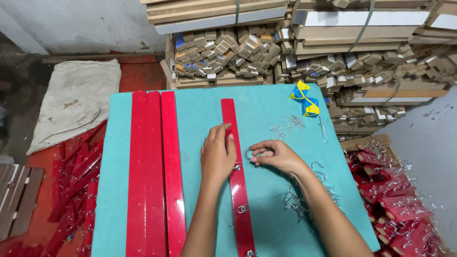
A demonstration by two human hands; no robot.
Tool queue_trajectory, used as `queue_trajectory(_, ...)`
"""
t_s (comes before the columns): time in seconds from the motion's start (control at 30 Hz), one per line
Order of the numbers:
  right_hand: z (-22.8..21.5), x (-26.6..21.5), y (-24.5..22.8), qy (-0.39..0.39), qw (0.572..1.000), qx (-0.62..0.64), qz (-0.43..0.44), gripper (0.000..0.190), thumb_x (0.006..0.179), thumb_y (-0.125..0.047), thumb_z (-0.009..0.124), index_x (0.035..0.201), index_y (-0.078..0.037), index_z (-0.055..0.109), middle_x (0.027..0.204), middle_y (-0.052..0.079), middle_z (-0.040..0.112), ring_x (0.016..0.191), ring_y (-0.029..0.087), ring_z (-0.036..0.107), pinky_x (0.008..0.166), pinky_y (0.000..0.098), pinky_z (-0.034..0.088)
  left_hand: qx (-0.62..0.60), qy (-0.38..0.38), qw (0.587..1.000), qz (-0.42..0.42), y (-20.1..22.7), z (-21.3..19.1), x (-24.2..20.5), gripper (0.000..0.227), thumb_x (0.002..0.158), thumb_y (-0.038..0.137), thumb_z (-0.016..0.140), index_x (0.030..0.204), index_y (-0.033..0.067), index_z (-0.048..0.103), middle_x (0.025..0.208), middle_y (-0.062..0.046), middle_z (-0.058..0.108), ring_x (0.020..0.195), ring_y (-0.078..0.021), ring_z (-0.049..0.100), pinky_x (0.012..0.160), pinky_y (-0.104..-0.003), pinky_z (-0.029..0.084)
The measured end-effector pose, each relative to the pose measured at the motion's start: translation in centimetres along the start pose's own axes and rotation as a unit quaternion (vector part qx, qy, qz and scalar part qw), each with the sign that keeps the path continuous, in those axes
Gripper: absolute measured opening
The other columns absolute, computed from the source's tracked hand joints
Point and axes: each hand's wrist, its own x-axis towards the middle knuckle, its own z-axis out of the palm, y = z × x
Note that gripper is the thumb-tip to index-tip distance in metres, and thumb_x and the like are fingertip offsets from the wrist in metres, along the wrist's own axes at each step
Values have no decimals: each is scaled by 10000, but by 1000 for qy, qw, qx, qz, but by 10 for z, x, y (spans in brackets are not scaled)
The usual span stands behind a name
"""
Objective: Attaching metal hooks to red strips and placing the finished items into a box.
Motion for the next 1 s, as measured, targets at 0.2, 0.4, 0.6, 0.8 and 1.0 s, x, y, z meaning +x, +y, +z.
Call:
queue_trajectory(0.2, -3, 19, 18, -60, 969, 240, 8, 212, 894, -18, 743, 1088, 68, 724, 974, 151, 749, 897, 181, 756, 900, 310, 615, -126, 53, 990, 45, -46, 34, 4, 338, 987, 79, 543, 1307, 64, 650, 1280, -166, 590, 1259, -473, 566, 1074, -571, 429)
queue_trajectory(0.4, 1, 71, 15, -38, 942, 334, -13, 103, 887, -17, 774, 941, -27, 685, 921, 92, 747, 853, 169, 747, 859, 310, 632, -264, 66, 962, 21, -44, 27, 1, 326, 1035, 42, 466, 1303, 45, 652, 1270, -182, 562, 1318, -424, 539, 1134, -494, 409)
queue_trajectory(0.6, 18, 98, 9, 34, 962, 259, -76, 184, 879, -9, 795, 924, -46, 620, 859, 73, 707, 736, 113, 676, 694, 221, 622, -211, 89, 973, 36, -49, 31, 1, 304, 1029, 65, 487, 1269, 62, 673, 1234, -159, 603, 1255, -407, 598, 1069, -481, 481)
queue_trajectory(0.8, 28, 98, 0, 56, 978, 181, -83, 202, 867, -42, 823, 963, -20, 647, 804, 75, 700, 758, 170, 760, 728, 251, 671, -197, 88, 976, 20, -46, 29, 2, 296, 1031, 86, 483, 1253, 73, 677, 1235, -153, 615, 1142, -407, 665, 1004, -488, 530)
queue_trajectory(1.0, 30, 101, -1, 85, 980, 159, -81, 190, 886, -83, 824, 940, -27, 650, 765, 74, 707, 746, 176, 770, 716, 252, 679, -161, 91, 983, 17, -51, 32, 2, 287, 1034, 119, 490, 1247, 101, 681, 1226, -104, 623, 1077, -354, 701, 958, -496, 546)
